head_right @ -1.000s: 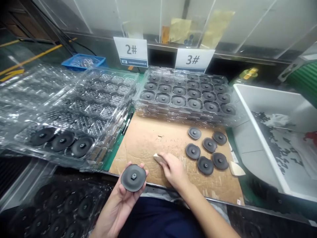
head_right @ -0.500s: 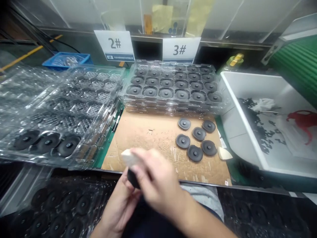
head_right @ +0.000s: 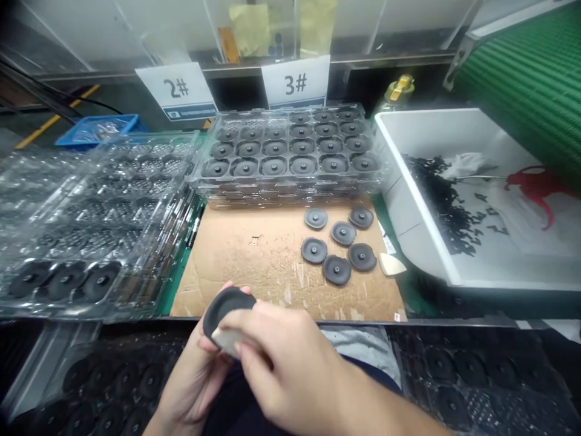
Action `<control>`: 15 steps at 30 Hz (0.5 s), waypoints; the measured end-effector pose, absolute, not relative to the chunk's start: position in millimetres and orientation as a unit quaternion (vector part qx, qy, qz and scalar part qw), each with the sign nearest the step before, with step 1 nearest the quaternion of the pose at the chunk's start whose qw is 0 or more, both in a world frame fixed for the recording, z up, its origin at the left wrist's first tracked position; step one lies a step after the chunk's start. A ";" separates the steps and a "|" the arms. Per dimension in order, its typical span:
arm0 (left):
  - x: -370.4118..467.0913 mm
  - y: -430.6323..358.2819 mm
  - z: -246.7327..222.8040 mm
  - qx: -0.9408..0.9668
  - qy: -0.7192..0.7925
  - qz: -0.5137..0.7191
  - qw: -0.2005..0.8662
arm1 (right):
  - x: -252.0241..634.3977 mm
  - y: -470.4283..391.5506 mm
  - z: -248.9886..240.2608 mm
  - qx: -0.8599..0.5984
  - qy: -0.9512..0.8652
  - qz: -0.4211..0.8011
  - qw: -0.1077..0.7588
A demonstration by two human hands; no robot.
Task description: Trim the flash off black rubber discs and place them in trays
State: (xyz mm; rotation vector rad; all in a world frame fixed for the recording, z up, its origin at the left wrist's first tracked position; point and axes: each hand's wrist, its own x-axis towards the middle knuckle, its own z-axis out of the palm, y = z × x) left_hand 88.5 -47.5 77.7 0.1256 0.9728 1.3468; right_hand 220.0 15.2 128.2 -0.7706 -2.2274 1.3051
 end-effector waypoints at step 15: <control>111.2 -31.2 93.3 0.057 0.432 0.530 0.728 | 273.2 27.3 142.0 -0.359 -0.868 0.225 0.258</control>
